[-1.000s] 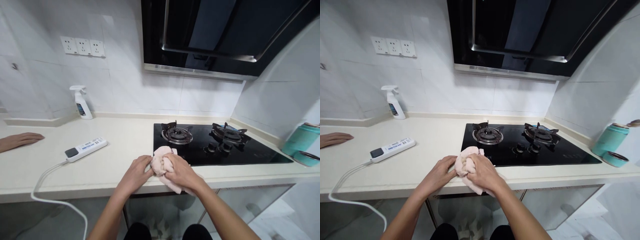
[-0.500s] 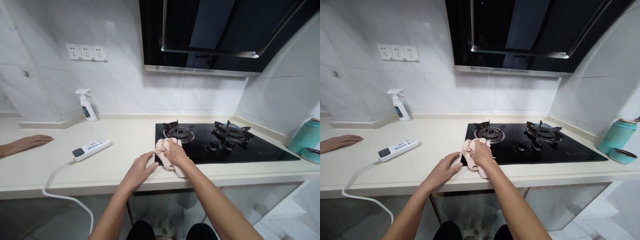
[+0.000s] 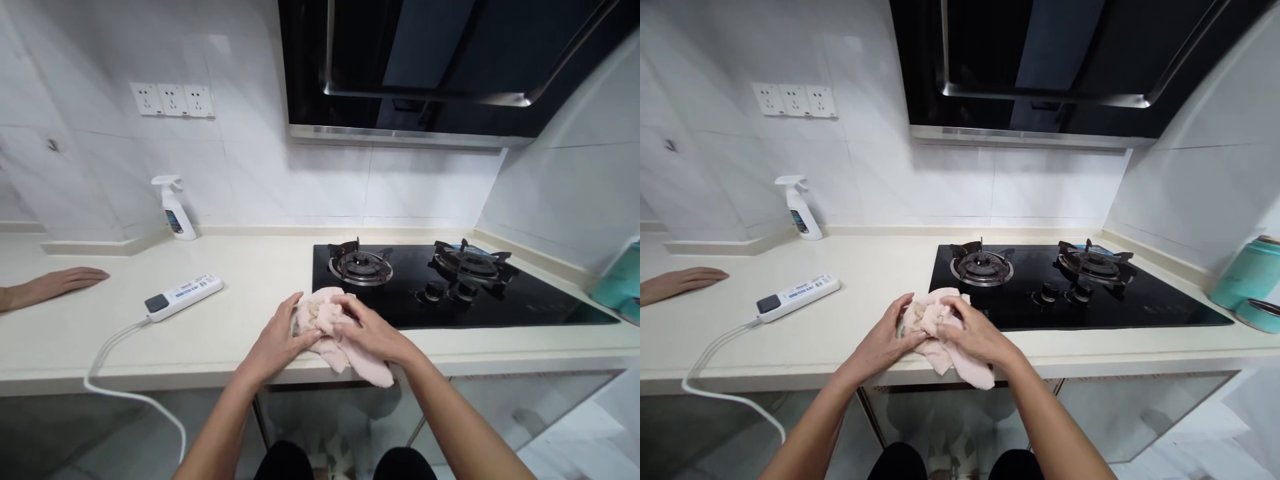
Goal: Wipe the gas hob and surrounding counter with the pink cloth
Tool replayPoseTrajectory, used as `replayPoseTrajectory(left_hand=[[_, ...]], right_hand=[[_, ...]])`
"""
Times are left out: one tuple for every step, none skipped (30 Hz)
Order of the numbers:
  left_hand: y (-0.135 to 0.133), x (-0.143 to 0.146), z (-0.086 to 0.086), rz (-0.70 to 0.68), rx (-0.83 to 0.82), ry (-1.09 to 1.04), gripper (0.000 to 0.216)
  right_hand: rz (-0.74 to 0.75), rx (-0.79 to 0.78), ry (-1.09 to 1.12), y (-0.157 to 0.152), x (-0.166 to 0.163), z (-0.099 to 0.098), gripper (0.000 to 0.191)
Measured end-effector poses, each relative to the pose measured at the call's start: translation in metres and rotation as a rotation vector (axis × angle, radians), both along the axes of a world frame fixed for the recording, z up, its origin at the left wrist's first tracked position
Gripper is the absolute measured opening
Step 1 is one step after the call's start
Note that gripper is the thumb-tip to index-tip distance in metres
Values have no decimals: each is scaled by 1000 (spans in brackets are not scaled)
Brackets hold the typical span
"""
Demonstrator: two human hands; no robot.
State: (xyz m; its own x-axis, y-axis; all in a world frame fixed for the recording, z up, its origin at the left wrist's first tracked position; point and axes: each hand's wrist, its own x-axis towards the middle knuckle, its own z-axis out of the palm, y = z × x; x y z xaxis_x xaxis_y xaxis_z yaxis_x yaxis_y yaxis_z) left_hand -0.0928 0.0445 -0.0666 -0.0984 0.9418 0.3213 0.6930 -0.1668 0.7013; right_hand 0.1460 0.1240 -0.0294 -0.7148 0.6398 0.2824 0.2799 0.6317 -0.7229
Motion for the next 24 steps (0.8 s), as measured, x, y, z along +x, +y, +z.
replayPoseTrajectory(left_hand=[[-1, 0, 1, -4, 12, 9, 90], [-4, 1, 3, -8, 38, 28, 87], [-6, 3, 5, -5, 77, 61, 82], [-9, 5, 8, 5, 125, 104, 76], [-11, 8, 10, 16, 171, 153, 71], [-13, 11, 13, 24, 207, 203, 66], [-13, 16, 16, 24, 232, 251, 61], [-13, 22, 17, 14, 245, 295, 56], [-11, 28, 19, -3, 252, 339, 53], [-8, 36, 20, -20, 258, 384, 52], [-5, 43, 22, -30, 262, 430, 52], [-1, 51, 24, -32, 267, 473, 51], [1, 58, 27, -30, 268, 513, 48], [3, 64, 31, -28, 261, 551, 43], [5, 70, 37, -27, 244, 589, 36], [5, 75, 43, -27, 218, 630, 29], [6, 79, 50, -29, 187, 673, 24], [7, 83, 56, -35, 158, 716, 22], [8, 85, 62, -42, 129, 753, 20], [10, 87, 65, -53, 104, 776, 20], [14, 88, 67, -66, 84, 779, 20], [18, 89, 66, -82, 66, 764, 22], [22, 90, 63, -91, 50, 732, 25], [26, 90, 58, -88, 44, 690, 29]], right_hand=[[-40, 17, 44, 5, 12, -5, 52], [-106, 57, 76, 11, 24, -11, 49], [-185, 114, 85, 17, 37, -18, 46], [-264, 178, 63, 23, 49, -26, 44], [-332, 241, 17, 29, 60, -35, 42], [-380, 294, -36, 33, 69, -43, 40], [-411, 339, -85, 36, 77, -51, 39], [-428, 380, -129, 38, 82, -58, 39], [-438, 416, -165, 39, 84, -64, 39], [-444, 445, -194, 39, 85, -68, 39], [-445, 464, -216, 39, 85, -70, 39], [-444, 471, -232, 38, 84, -72, 40], [-447, 467, -243, 38, 83, -72, 41], [-456, 455, -251, 37, 82, -71, 42], [-471, 441, -254, 37, 82, -70, 44], [-490, 426, -255, 37, 82, -69, 45], [-507, 411, -255, 37, 83, -69, 47], [-518, 397, -253, 38, 84, -69, 48], [-520, 387, -249, 38, 85, -69, 49], [-514, 381, -246, 38, 86, -69, 50], [-508, 380, -242, 39, 87, -70, 50], [-503, 382, -239, 39, 88, -71, 49], [-499, 387, -236, 39, 88, -72, 49], [-498, 394, -232, 39, 89, -73, 48]])
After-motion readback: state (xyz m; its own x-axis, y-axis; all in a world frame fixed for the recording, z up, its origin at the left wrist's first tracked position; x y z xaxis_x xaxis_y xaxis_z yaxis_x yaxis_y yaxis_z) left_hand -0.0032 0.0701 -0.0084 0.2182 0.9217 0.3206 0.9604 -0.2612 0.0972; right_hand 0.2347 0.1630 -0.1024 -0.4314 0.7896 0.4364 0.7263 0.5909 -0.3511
